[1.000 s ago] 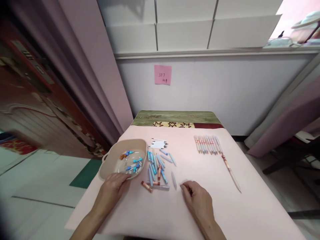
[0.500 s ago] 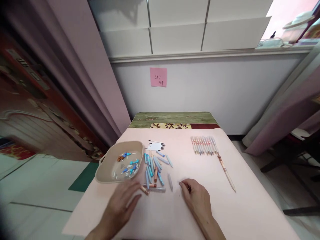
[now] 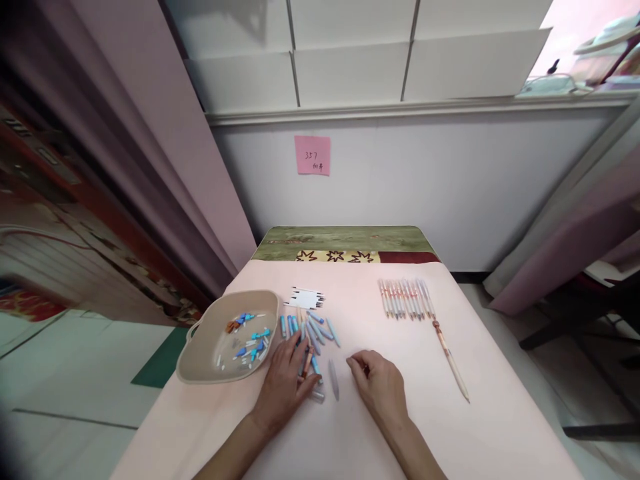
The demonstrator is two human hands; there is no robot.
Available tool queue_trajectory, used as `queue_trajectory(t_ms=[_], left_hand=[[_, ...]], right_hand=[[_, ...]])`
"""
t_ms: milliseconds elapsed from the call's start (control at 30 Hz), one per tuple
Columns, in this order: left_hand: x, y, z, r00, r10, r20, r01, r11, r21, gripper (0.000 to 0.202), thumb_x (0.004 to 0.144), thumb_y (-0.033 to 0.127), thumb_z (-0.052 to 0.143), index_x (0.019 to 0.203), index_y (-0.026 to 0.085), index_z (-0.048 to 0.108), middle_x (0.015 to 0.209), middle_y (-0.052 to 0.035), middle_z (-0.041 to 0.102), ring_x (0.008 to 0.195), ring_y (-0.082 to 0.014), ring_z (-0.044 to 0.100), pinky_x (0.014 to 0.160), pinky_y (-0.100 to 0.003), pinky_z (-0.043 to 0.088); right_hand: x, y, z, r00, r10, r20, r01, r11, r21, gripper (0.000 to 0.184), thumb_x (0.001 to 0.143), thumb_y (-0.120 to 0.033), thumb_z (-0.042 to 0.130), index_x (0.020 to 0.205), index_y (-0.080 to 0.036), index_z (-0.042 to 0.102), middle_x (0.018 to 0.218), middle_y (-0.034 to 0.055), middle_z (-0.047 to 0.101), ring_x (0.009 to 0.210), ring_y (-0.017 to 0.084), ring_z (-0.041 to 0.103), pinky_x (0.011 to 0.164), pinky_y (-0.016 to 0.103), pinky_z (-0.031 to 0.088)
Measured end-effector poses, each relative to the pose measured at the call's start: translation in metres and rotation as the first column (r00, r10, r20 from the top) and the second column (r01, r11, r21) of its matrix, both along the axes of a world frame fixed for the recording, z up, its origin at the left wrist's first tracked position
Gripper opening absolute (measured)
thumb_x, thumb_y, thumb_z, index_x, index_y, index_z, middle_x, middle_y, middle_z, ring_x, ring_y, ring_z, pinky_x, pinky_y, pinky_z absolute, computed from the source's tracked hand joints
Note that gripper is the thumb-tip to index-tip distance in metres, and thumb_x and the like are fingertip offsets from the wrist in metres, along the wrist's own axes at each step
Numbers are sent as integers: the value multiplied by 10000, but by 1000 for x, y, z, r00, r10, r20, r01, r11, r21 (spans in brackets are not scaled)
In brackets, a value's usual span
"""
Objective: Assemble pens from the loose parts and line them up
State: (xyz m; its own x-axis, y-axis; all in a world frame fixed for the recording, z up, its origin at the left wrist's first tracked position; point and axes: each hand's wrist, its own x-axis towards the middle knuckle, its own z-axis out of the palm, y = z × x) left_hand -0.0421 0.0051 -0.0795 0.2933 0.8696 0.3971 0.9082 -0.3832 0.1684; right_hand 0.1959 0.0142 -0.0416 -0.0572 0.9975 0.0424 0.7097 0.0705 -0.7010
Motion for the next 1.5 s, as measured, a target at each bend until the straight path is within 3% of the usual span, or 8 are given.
queue_trajectory(t_ms=[100, 233, 433, 600, 733, 1000, 1200, 1500], left_hand=[[-4, -7, -7, 997, 73, 1, -73, 992, 106, 542, 850, 426, 571, 1304, 138, 503, 1305, -181, 564, 1225, -322, 508, 1001, -469, 422], [-6, -14, -12, 992, 122, -14, -119, 981, 154, 552, 861, 419, 562, 1314, 115, 478, 1314, -195, 551, 1234, -326, 499, 991, -469, 436], [-5, -15, -6, 998, 66, -17, -64, 989, 131, 566, 871, 407, 545, 1350, 122, 444, 1412, -194, 468, 1315, -327, 418, 1019, -480, 416], [-7, -18, 2, 998, -3, 63, -7, 987, 158, 358, 878, 325, 552, 1179, 133, 569, 1183, -155, 632, 1143, -284, 564, 993, -452, 439], [-6, -22, 12, 985, -77, 156, 52, 986, 158, 168, 880, 222, 541, 1020, 157, 607, 1038, -114, 653, 1030, -249, 597, 982, -452, 443], [-15, -26, 6, 954, -148, 259, 81, 964, 252, 413, 867, 54, 424, 1263, 158, 481, 1197, -143, 602, 1182, -254, 531, 1012, -463, 436], [-17, -30, 5, 849, -49, 527, -41, 987, 158, 290, 910, 104, 400, 1171, 182, 501, 1001, -90, 652, 921, -188, 657, 800, -334, 555], [-15, -25, 3, 938, -149, 314, 57, 957, 285, 321, 876, 123, 500, 1191, 184, 502, 1014, -98, 673, 969, -218, 656, 848, -350, 546]], right_hand=[[-19, 26, -2, 1000, 9, -19, -8, 998, 70, 220, 875, -378, 524, 918, -245, 694, 818, 14, 688, 699, 166, 632, 659, 265, 448], [-61, 55, -7, 997, 68, 25, -72, 979, 189, 251, 856, -323, 572, 1079, -241, 655, 1058, 48, 662, 979, 193, 603, 844, 277, 438], [-103, 60, -10, 968, 86, 234, -132, 973, 188, 262, 866, -299, 583, 1117, -248, 634, 1060, 57, 654, 995, 205, 564, 862, 296, 375], [-89, 44, -7, 939, 71, 337, -135, 976, 172, 167, 873, -239, 548, 995, -228, 661, 894, 40, 689, 872, 189, 598, 808, 292, 336], [-76, 33, -1, 938, 49, 342, -71, 996, 52, 152, 863, -270, 541, 795, -244, 675, 762, -1, 696, 698, 155, 604, 644, 263, 316], [-66, 51, 8, 969, -100, 227, 96, 995, 28, 183, 867, -314, 516, 805, -248, 676, 779, -4, 681, 714, 149, 596, 588, 238, 299], [-62, 60, 1, 985, -51, 165, 52, 999, -3, 199, 816, -386, 589, 925, -248, 683, 867, -4, 672, 758, 147, 591, 623, 237, 326], [-71, 53, -5, 987, -9, 162, -4, 997, 80, 124, 827, -288, 583, 834, -220, 686, 856, 12, 658, 762, 141, 592, 671, 239, 356]])
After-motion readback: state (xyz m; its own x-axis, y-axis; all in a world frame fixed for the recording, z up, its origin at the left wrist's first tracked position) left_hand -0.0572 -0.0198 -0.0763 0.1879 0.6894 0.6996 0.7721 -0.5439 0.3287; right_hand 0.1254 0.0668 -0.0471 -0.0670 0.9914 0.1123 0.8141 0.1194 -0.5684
